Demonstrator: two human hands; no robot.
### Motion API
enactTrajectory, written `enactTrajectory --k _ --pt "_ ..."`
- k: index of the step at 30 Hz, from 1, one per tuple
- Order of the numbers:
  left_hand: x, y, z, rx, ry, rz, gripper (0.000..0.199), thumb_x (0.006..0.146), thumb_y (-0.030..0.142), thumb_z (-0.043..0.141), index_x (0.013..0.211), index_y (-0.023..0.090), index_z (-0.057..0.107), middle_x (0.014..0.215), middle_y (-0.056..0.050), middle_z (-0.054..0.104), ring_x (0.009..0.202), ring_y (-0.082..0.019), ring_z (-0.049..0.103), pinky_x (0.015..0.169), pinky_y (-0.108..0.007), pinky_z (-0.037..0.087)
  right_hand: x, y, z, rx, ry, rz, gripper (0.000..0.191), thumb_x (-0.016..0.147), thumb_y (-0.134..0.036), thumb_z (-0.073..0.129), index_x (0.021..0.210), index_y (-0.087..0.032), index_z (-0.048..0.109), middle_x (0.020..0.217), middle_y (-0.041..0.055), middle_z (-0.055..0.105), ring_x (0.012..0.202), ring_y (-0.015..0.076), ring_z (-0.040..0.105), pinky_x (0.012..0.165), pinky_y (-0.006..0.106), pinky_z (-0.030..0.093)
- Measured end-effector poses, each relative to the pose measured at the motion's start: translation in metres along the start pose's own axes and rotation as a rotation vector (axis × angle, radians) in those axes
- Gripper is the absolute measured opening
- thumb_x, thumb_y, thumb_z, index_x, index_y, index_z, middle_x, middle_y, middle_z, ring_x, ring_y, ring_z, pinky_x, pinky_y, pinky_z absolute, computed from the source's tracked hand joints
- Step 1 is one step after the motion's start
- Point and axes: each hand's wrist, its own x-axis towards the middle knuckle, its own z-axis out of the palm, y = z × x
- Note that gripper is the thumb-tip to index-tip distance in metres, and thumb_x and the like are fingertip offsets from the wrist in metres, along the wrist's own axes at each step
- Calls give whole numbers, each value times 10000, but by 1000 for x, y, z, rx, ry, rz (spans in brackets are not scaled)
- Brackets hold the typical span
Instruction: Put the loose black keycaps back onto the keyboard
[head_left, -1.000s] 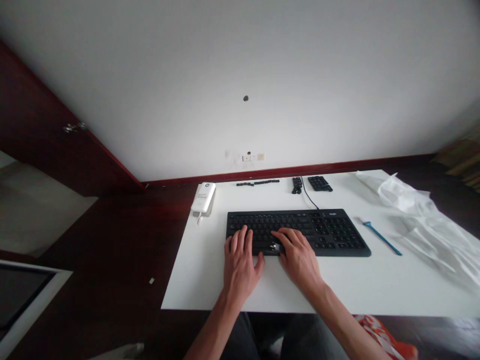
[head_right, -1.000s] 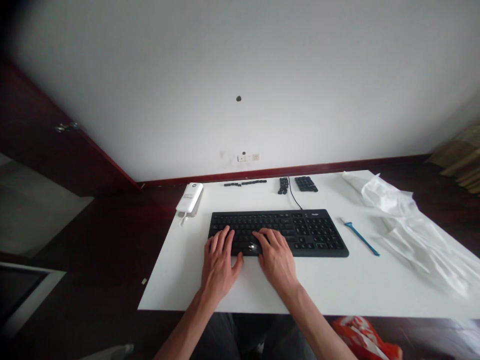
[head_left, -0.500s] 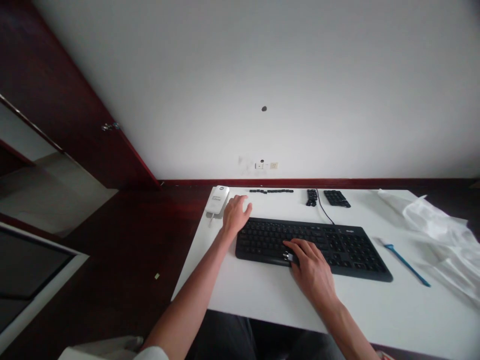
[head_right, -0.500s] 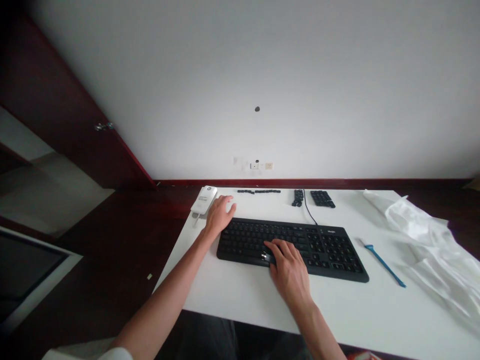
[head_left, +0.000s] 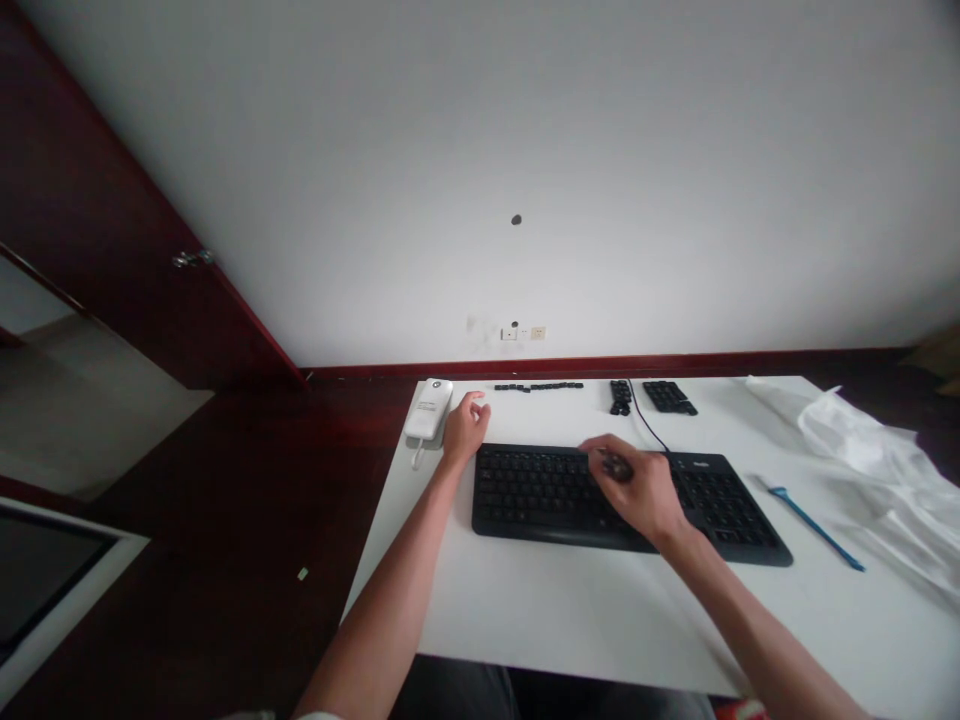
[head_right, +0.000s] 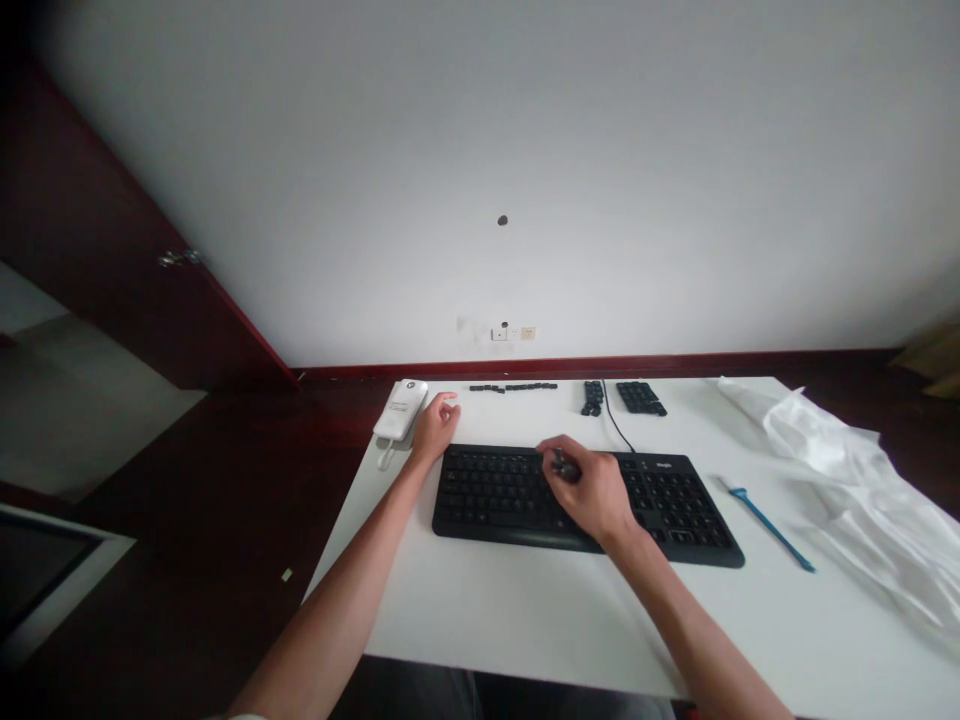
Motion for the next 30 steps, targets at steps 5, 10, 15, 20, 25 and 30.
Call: enactTrajectory --k 5,10,15,20,25,30 --pt "3 1 0 -69 36 -27 259 969 310 569 1183 224 688 805 2 683 735 -153 633 745 -250 457 88 7 21 -71 -62 -25 238 949 -362 612 1007 -227 799 884 58 798 783 231 733 741 309 515" --pt "2 1 0 -75 47 -22 243 965 307 574 1158 221 694 779 4 670 727 -150 627 736 -247 452 159 23 59 -70 -161 -194 244 993 -296 587 1046 -203 807 1173 94 773 1028 246 724 892 317 512" --pt "3 1 2 -73 41 -37 243 967 303 569 1158 221 696 768 3 677 684 -151 622 704 -250 440 199 31 91 -53 -313 -255 214 890 -305 761 1076 -206 798 1183 75 763 986 230 718 883 308 514" --pt "3 4 1 -42 39 -48 227 969 309 574 1136 232 708 790 -6 697 692 -154 629 687 -250 420 212 35 116 -174 -415 -255 315 824 -376 839 1075 -197 774 1144 81 776 977 227 711 847 301 511" --pt "3 6 0 -34 37 -58 209 962 294 575 1103 238 720 753 4 696 663 -154 620 666 -253 398 214 39 129 -245 -415 -230 349 812 -418 851 1071 -197 773 1118 100 787 1002 260 725 833 322 526" --pt "4 6 1 -34 46 -65 199 948 284 583 1081 254 729 754 8 705 659 -156 617 657 -256 388 217 39 136 -249 -431 -243 311 828 -396 837 1086 -228 790 1147 88 791 1032 275 732 845 328 537"
